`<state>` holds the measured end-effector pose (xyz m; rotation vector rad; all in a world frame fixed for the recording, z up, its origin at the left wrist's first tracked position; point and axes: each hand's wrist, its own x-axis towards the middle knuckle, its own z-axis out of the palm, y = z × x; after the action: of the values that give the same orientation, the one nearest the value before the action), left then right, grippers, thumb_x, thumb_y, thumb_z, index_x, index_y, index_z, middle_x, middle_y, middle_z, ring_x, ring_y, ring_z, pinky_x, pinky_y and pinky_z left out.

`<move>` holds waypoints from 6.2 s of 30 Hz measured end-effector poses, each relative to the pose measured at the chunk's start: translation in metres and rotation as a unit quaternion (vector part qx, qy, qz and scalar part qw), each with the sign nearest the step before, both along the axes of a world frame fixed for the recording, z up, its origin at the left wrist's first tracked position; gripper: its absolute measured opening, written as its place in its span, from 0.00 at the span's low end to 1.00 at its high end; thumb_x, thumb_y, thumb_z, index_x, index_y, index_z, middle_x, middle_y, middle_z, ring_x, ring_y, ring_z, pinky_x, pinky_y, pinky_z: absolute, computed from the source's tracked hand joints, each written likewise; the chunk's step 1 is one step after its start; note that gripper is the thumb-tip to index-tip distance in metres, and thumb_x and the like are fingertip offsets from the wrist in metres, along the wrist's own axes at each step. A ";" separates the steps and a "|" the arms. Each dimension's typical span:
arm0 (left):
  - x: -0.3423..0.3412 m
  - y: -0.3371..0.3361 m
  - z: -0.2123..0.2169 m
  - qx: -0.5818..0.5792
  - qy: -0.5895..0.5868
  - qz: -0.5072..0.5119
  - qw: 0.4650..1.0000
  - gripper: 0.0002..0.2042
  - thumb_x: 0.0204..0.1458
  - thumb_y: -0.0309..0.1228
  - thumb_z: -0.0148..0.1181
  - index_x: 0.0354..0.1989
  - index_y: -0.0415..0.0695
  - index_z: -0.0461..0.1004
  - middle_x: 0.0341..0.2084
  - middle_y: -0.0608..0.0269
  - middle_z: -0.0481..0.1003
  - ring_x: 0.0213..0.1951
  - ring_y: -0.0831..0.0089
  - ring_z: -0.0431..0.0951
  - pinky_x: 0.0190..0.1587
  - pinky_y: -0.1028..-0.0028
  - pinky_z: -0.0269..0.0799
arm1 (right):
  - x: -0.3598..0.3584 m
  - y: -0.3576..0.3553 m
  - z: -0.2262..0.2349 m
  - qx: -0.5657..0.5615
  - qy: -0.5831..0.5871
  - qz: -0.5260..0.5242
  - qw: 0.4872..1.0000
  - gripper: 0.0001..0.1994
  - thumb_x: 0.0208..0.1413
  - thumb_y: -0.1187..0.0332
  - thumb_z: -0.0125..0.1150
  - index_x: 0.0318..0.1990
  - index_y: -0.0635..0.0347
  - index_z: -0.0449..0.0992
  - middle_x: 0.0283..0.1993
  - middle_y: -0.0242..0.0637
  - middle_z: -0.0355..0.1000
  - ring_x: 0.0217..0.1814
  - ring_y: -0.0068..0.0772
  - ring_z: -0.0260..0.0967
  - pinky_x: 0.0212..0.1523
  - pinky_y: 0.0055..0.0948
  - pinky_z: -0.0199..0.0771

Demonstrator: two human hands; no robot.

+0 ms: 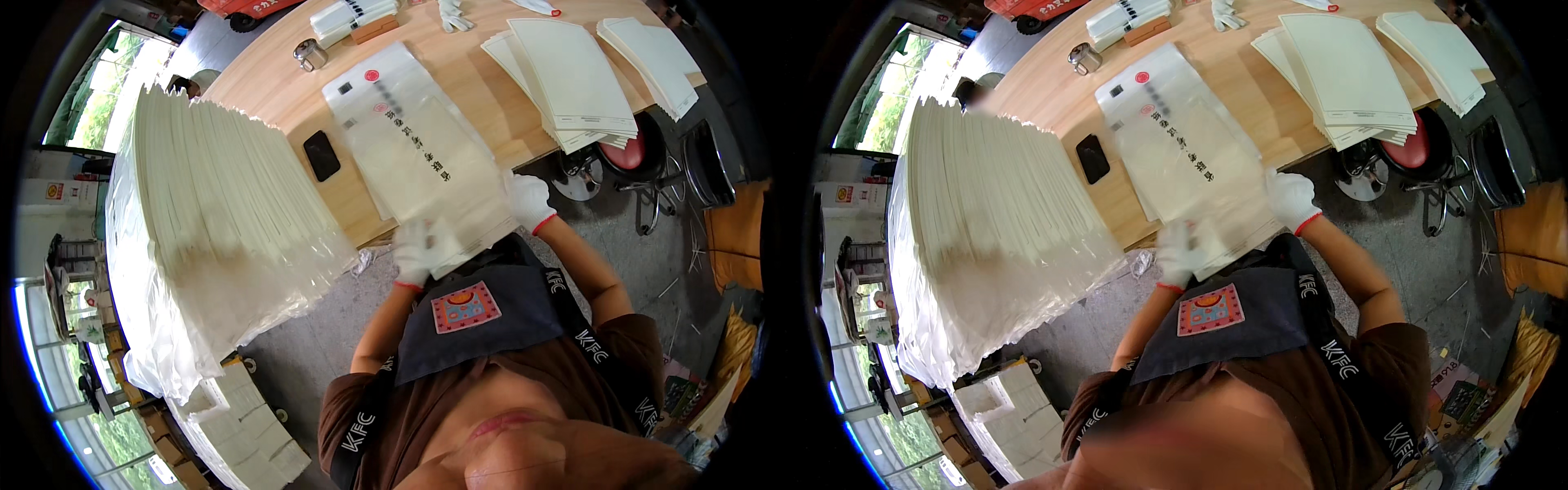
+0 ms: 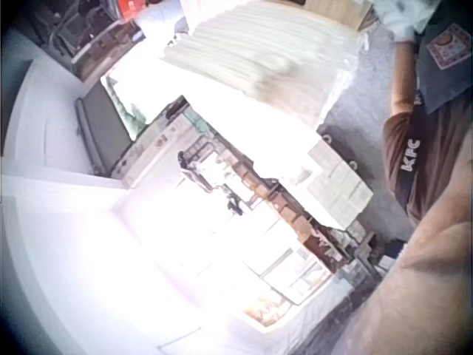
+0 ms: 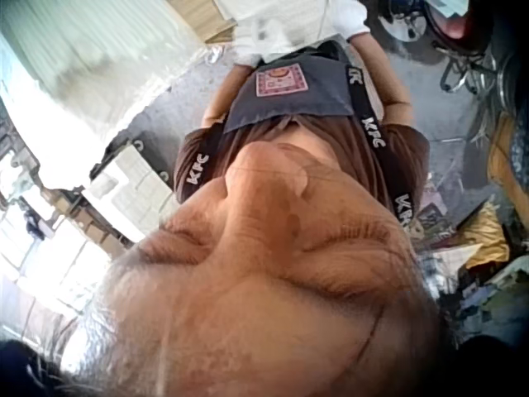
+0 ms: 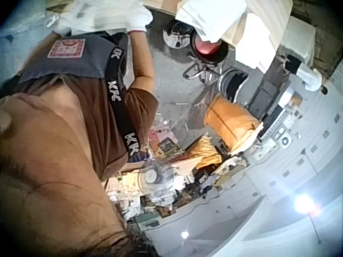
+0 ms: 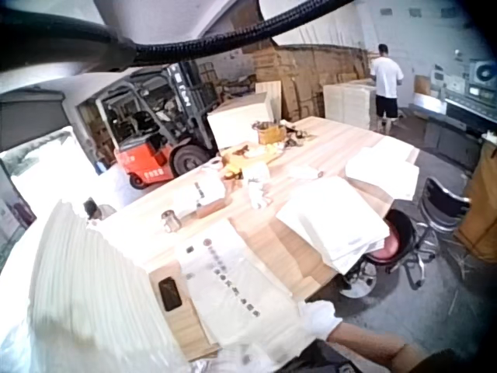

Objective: The person repeatedly picks up stacks of white papers and places them into clear plastic bags on a wooden table. The person wears gloves and continues this repetitive packing process throughout the clip.

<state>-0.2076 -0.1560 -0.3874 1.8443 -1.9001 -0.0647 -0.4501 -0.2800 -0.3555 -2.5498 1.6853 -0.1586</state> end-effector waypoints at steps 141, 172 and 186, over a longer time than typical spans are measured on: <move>-0.086 -0.163 0.116 0.382 0.416 -0.161 0.810 0.17 0.51 0.27 0.50 0.48 0.32 0.69 0.38 0.49 0.76 0.37 0.64 0.79 0.39 0.71 0.75 | -0.109 -0.009 -0.013 0.376 -0.817 -0.119 0.421 0.22 0.49 0.62 0.65 0.51 0.60 0.70 0.55 0.46 0.65 0.58 0.36 0.62 0.57 0.30 0.61; -0.032 -0.054 0.101 0.019 0.343 -0.161 0.925 0.11 0.53 0.23 0.49 0.42 0.43 0.75 0.30 0.59 0.77 0.29 0.70 0.75 0.32 0.70 0.71 | 0.034 -0.052 0.061 0.341 -0.364 0.069 0.864 0.16 0.52 0.57 0.55 0.43 0.56 0.77 0.40 0.39 0.75 0.41 0.31 0.71 0.43 0.29 0.69; -0.037 -0.037 0.052 0.072 0.293 -0.107 0.947 0.12 0.42 0.27 0.58 0.38 0.45 0.73 0.30 0.55 0.73 0.35 0.61 0.74 0.38 0.66 0.69 | 0.025 0.017 0.032 -0.229 -0.160 0.051 0.959 0.21 0.48 0.57 0.57 0.48 0.56 0.66 0.40 0.43 0.72 0.44 0.43 0.70 0.43 0.43 0.69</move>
<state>-0.2445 -0.1932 -0.3354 1.4683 -1.6777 -0.7566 -0.4253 -0.2625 -0.3233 -2.7055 1.5250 -1.0027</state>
